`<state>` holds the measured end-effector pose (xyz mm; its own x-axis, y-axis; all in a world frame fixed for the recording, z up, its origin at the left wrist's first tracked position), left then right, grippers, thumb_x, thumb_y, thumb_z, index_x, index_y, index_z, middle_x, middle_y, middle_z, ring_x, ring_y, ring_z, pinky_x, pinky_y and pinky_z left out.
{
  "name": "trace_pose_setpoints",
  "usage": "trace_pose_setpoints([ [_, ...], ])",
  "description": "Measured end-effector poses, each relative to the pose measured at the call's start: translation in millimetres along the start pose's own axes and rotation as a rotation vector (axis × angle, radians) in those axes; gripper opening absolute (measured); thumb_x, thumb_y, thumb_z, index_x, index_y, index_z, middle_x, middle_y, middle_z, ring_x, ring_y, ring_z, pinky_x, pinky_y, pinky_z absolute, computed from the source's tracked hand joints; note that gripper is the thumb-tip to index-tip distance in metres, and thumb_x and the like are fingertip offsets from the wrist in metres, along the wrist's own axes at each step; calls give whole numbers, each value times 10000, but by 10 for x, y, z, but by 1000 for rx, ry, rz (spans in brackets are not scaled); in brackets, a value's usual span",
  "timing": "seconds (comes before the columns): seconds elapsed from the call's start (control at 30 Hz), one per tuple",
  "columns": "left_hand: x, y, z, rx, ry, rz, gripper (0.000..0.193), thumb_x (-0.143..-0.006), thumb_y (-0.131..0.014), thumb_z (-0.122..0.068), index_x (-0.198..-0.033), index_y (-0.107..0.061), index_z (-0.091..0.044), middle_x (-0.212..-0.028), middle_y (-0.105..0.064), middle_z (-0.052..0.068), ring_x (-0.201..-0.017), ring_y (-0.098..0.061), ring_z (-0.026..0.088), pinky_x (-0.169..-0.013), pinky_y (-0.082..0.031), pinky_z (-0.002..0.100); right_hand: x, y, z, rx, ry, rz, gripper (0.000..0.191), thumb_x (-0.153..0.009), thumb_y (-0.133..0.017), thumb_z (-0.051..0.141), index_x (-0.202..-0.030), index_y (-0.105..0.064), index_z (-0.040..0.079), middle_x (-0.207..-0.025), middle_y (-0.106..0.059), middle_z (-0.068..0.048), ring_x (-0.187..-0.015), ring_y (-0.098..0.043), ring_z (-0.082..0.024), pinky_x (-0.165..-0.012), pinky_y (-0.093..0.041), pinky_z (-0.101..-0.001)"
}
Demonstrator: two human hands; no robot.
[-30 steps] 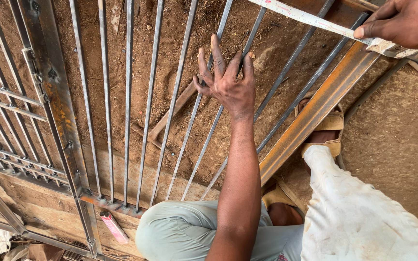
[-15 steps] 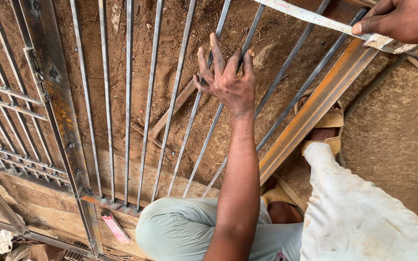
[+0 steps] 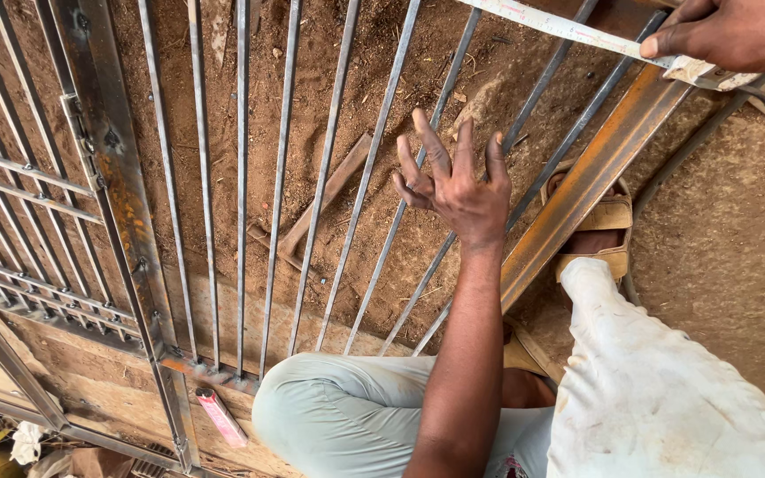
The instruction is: The person sits on the ground beside metal window grill frames, welding the joints between the vertical bars and the frame using an electrode holder, with sparks flying as they weld. They then reposition along the frames, handle a measuring tape to measure the bars, and continue working on the grill sections.
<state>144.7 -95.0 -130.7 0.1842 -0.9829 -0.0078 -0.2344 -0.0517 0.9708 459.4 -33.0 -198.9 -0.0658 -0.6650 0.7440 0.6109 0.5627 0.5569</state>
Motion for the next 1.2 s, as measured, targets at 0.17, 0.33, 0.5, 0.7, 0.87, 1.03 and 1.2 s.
trace_pose_setpoints([
  [0.17, 109, -13, 14, 33, 24, 58, 359, -953, -699, -537, -1136, -803, -246, -1684, -349, 21, -1611, -197, 335, -1314, 51, 555, -18, -52, 30, 44, 37, 36, 365, -1010, -804, 413, -1037, -817, 49, -744, -738, -168, -619, -682, -316, -573, -538, -467],
  [0.33, 112, 6, 10, 37, 6, 68, 359, -963, -695, -539, -1138, -805, -246, -1683, -355, 25, -1612, -206, 330, -1310, 19, 561, -99, -134, -49, 54, 52, 60, 356, -1023, -792, 401, -1019, -812, 46, -719, -736, -173, -594, -670, -316, -558, -526, -463],
  [0.5, 168, 55, -75, 86, -7, 134, 380, -941, -715, -538, -1132, -802, -220, -1688, -353, 54, -1604, -180, 358, -1299, -20, 627, -87, -119, -76, 1, 41, 54, 347, -1021, -800, 387, -1003, -813, 41, -719, -732, -168, -626, -671, -296, -562, -523, -460],
  [0.7, 181, 114, -195, 94, -35, 180, 385, -942, -727, -515, -1168, -797, -212, -1723, -285, 76, -1610, -142, 381, -1287, -38, 657, 133, 12, -130, -69, 103, -86, 299, -965, -794, 317, -1083, -784, 43, -795, -709, -164, -583, -637, -255, -520, -518, -401],
  [0.87, 196, 90, -230, 98, -45, 194, 373, -933, -742, -499, -1177, -794, -221, -1734, -269, 54, -1615, -147, 375, -1298, -30, 660, 289, -6, -553, -191, 156, -78, 264, -1072, -740, 306, -1086, -783, 46, -777, -710, -129, -596, -605, -196, -521, -491, -359],
  [1.03, 187, -37, -218, 81, -54, 205, 336, -905, -767, -494, -1112, -802, -232, -1718, -257, 28, -1609, -136, 368, -1282, 14, 683, 578, 47, -941, -201, 147, -145, 272, -1119, -737, 304, -1104, -775, 35, -763, -689, -106, -525, -586, -173, -470, -478, -337],
  [1.2, 160, -119, -203, 89, -62, 147, 300, -904, -765, -509, -1051, -814, -252, -1703, -268, -3, -1612, -158, 361, -1279, 30, 692, 644, -30, -985, -99, 28, -117, 243, -1017, -761, 274, -1079, -794, 41, -689, -672, -134, -497, -588, -213, -430, -485, -379],
])
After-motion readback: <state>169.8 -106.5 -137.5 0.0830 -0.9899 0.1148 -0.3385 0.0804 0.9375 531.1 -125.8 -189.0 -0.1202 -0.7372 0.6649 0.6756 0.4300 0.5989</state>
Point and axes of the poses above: each hand's wrist, its own x-axis away from the middle knuckle, its own y-axis out of the back of the hand, z = x × y, the point moved 9 cm from there along -x, towards the middle knuckle
